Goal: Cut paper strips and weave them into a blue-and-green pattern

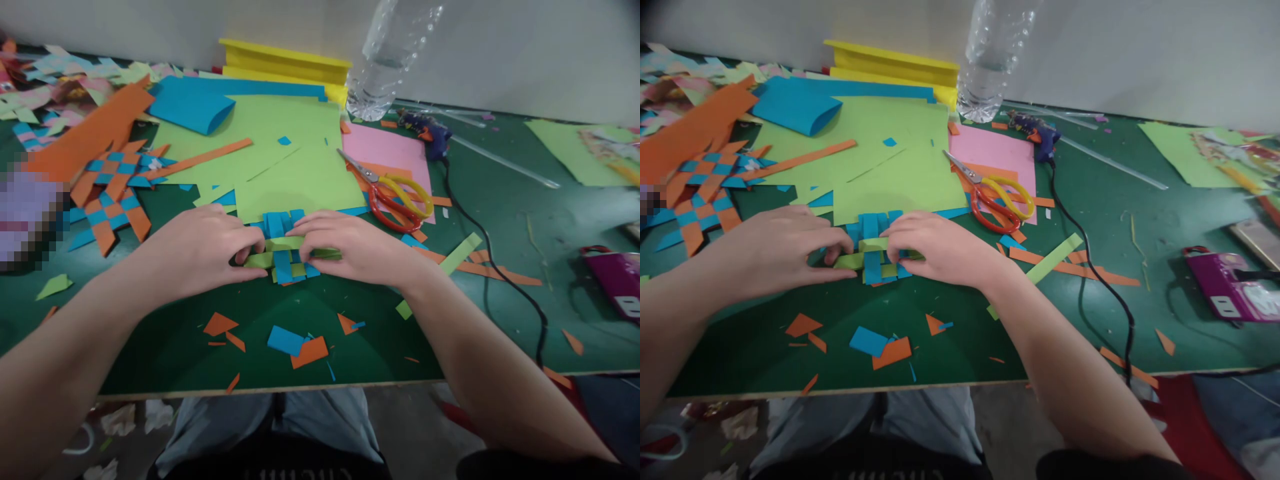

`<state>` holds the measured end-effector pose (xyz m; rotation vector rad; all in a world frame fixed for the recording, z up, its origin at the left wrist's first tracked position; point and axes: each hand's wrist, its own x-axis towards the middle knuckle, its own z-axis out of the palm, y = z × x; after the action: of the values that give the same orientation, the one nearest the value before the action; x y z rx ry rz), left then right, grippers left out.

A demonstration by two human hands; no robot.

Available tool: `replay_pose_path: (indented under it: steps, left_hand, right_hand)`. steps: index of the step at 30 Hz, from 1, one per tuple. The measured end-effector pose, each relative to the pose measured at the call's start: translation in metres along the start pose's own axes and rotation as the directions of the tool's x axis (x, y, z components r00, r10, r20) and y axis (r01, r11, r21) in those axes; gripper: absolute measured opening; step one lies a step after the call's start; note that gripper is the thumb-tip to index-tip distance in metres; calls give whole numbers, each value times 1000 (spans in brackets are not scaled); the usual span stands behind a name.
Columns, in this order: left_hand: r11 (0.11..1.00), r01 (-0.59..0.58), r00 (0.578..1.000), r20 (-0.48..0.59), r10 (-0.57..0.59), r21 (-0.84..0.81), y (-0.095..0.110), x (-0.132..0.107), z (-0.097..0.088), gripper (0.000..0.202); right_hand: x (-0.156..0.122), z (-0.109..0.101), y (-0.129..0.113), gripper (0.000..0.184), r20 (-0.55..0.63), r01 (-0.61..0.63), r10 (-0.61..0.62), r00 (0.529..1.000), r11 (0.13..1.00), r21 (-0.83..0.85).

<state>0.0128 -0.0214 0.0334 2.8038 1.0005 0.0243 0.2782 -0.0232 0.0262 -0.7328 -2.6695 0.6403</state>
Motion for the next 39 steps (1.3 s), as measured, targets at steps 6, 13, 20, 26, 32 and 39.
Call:
replay_pose_path:
  steps: [6,13,20,26,32,39]
  left_hand:
    - [999,30,1000,-4,-30,-35,3,1,-2,26]
    - [1000,15,1000,7,-16,24,5,3,-2,31]
    - [999,9,999,-41,-8,31,3,0,-1,37]
    - [999,-26,998,-64,28,30,3,-2,-1,41]
    - [1000,-17,999,-38,16,-23,5,-1,-5,35]
    - [999,-36,998,-46,35,-20,3,0,-4,30]
  right_hand:
    - [-3,0,-2,20,-1,-111,111,994,994,8]
    - [-2,3,-3,37,-26,-116,116,993,993,7]
    - [-2,2,-3,38,-23,-114,114,993,993,-2]
    - [-2,3,-2,39,-28,-107,107,994,994,-1]
    - [-1,3,-2,38,-27,-97,97,995,995,-6]
    - [-2,2,-2,38,-29,-99,98,995,995,-6]
